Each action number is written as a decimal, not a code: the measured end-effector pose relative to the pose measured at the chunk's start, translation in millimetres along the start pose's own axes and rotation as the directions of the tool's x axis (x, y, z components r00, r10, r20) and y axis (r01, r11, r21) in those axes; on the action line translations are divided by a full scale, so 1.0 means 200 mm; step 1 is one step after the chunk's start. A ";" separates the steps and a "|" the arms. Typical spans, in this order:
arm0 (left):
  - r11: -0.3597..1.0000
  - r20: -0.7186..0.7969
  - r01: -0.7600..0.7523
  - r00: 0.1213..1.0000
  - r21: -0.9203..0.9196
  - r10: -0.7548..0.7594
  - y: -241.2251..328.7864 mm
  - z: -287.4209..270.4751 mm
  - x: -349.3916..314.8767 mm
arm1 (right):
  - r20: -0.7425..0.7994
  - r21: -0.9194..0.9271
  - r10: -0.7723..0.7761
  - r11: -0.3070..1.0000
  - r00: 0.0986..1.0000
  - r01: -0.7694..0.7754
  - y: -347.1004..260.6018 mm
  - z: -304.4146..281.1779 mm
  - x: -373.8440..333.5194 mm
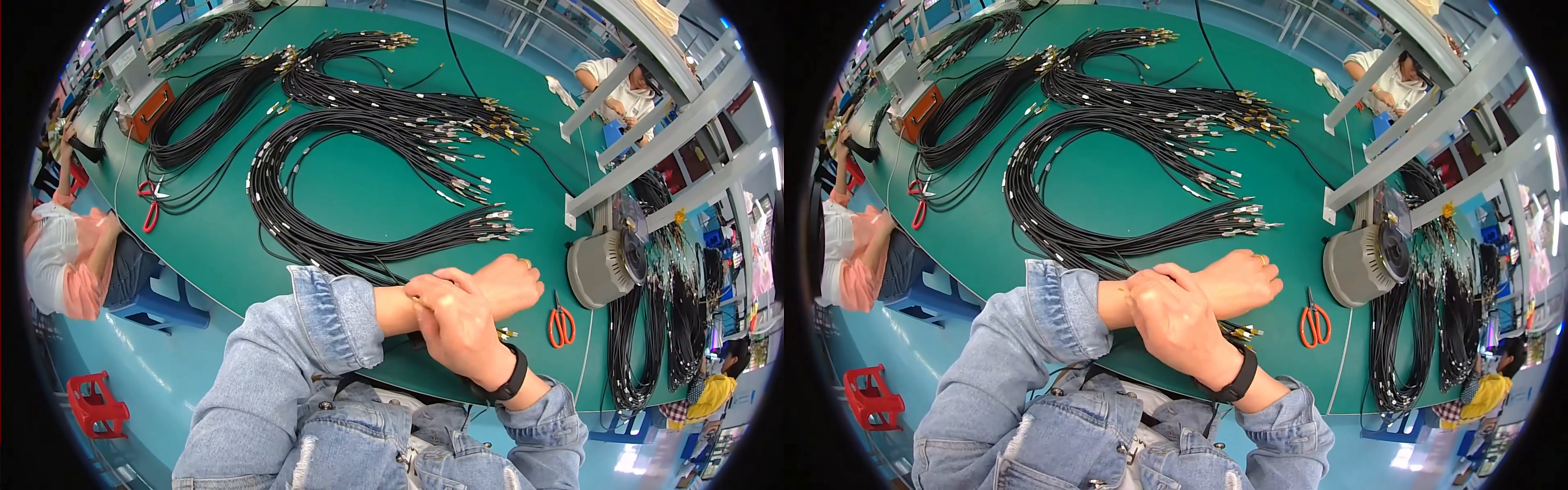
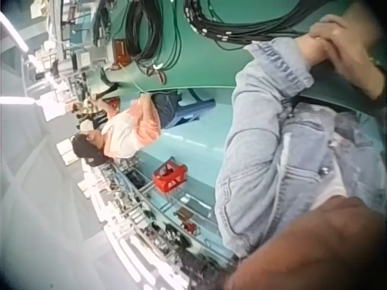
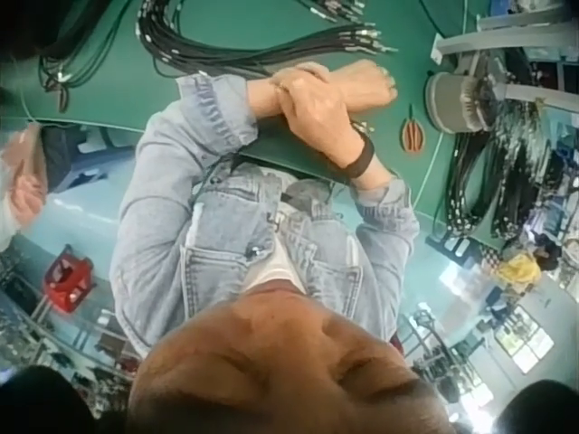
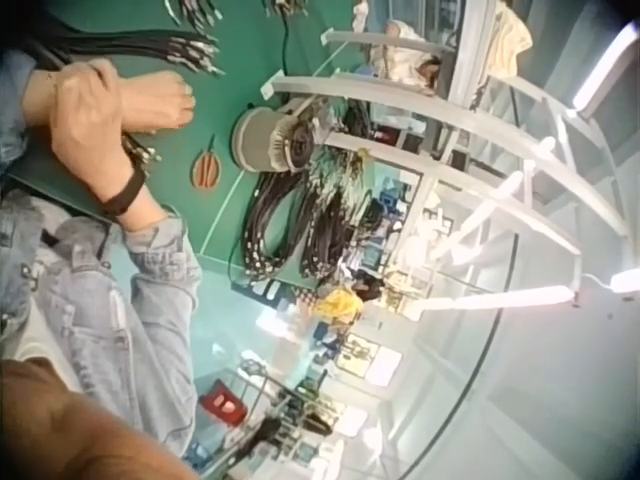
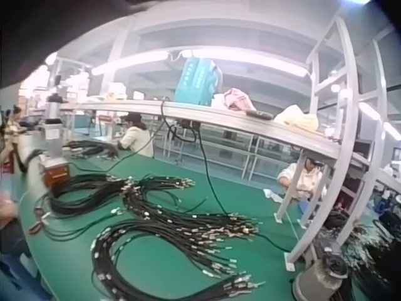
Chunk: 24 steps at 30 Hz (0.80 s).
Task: The person picks up a cable from a pile, slides a small yellow component onto the connector, and presses it into place by hand before repeating the process with another cable.
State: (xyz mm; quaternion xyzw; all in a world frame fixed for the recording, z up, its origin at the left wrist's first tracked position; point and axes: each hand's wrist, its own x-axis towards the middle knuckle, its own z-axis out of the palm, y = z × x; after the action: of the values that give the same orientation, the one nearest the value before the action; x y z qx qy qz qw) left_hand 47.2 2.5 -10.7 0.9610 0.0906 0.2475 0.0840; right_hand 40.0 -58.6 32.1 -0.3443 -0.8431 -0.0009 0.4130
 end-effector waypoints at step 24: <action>0.920 0.006 0.168 0.984 -0.355 -0.177 -0.08 0.08 -0.02 | 0.358 -0.041 0.154 0.988 0.921 -0.149 0.14 0.02 0.05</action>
State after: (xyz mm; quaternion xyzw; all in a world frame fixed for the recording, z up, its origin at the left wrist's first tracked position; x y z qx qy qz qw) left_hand 48.9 14.6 -29.9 0.9151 0.1301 0.2639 0.2757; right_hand 49.1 -31.3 28.3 -0.4055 -0.8753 0.0884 0.2483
